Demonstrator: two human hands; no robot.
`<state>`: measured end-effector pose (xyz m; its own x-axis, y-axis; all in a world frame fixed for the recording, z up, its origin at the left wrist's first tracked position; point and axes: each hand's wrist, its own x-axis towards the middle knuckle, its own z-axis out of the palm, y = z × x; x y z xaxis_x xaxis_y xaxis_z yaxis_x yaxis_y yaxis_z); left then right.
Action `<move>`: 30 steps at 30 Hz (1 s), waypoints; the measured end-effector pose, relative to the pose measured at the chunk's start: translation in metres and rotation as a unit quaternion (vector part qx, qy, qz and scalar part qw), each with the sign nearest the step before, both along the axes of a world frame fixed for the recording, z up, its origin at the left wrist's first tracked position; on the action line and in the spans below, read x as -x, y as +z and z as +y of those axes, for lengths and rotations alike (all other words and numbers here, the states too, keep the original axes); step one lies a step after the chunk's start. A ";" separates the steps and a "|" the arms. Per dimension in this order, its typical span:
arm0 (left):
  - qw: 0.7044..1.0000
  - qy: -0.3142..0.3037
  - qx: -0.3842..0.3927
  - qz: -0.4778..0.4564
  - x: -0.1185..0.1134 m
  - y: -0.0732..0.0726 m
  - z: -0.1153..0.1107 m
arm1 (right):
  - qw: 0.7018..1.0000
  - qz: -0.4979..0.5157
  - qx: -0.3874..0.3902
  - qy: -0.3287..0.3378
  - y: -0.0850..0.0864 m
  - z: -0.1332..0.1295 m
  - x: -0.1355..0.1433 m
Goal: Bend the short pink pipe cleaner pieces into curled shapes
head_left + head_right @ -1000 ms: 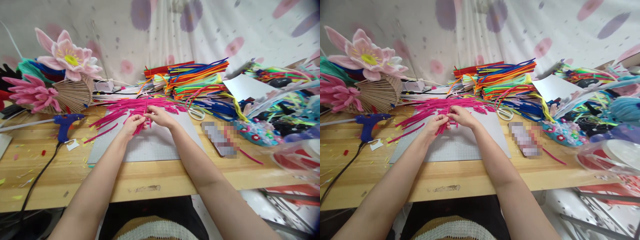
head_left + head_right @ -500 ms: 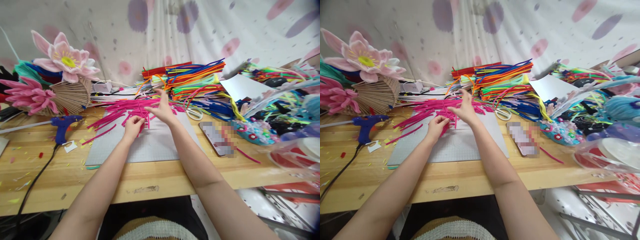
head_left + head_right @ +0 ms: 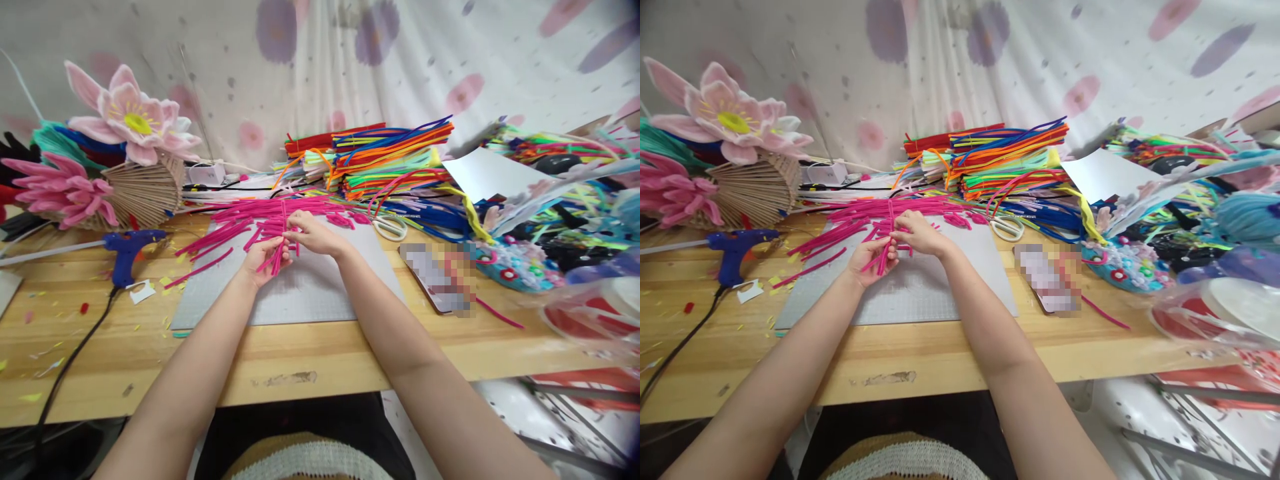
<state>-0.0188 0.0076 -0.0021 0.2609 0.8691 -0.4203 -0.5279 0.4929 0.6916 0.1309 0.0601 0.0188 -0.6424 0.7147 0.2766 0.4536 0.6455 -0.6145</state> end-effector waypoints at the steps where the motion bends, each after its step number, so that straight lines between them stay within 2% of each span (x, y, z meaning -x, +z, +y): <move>1: 1.000 0.006 -0.015 0.013 0.000 -0.001 0.001 | 1.000 -0.029 -0.011 -0.004 0.004 -0.002 0.001; 4: 0.988 0.028 -0.101 0.115 0.000 -0.005 0.002 | 0.993 -0.113 -0.036 -0.028 0.011 -0.008 0.006; 5: 0.972 0.036 -0.148 0.181 -0.001 -0.006 0.001 | 0.989 -0.139 -0.044 -0.038 0.012 -0.009 0.007; 6: 0.941 0.044 -0.201 0.267 -0.002 -0.006 0.000 | 0.984 -0.164 -0.053 -0.047 0.012 -0.009 0.008; 7: 0.892 0.053 -0.255 0.370 -0.004 -0.006 -0.001 | 0.979 -0.187 -0.063 -0.054 0.011 -0.010 0.009; 8: 0.823 0.057 -0.304 0.476 -0.006 -0.006 -0.003 | 0.974 -0.208 -0.073 -0.060 0.009 -0.010 0.009; 10: 0.658 0.063 -0.364 0.656 -0.011 -0.006 -0.008 | 0.965 -0.239 -0.089 -0.068 0.006 -0.010 0.010; 11: 0.595 0.053 -0.374 0.710 -0.014 -0.005 -0.010 | 0.961 -0.249 -0.093 -0.074 0.005 -0.010 0.010; 12: 0.550 0.044 -0.377 0.744 -0.017 -0.005 -0.011 | 0.959 -0.254 -0.095 -0.083 0.004 -0.011 0.010; 13: 0.523 0.036 -0.374 0.765 -0.020 -0.006 -0.012 | 0.958 -0.256 -0.094 -0.093 0.003 -0.011 0.010; 14: 0.512 0.032 -0.367 0.776 -0.021 -0.006 -0.012 | 0.958 -0.252 -0.090 -0.105 0.003 -0.012 0.011; 16: 0.522 0.046 -0.344 0.779 -0.021 -0.009 -0.011 | 0.960 -0.228 -0.077 -0.141 0.003 -0.014 0.012; 18: 0.572 0.074 -0.324 0.750 -0.019 -0.013 -0.008 | 0.964 -0.179 -0.054 -0.186 0.004 -0.014 0.013; 20: 0.658 0.105 -0.318 0.675 -0.016 -0.018 -0.003 | 0.968 -0.121 -0.011 -0.220 0.005 -0.013 0.014; 23: 0.799 0.156 -0.303 0.496 -0.014 -0.024 0.002 | 0.970 -0.048 0.080 -0.225 0.007 -0.010 0.013; 25: 0.864 0.185 -0.270 0.382 -0.016 -0.026 0.004 | 0.969 -0.012 0.121 -0.216 0.006 -0.008 0.013; 27: 0.902 0.207 -0.235 0.297 -0.019 -0.025 0.003 | 0.967 0.020 0.145 -0.207 0.004 -0.007 0.014; 30: 0.925 0.233 -0.199 0.226 -0.021 -0.020 0.002 | 0.965 0.056 0.167 -0.193 0.001 -0.007 0.016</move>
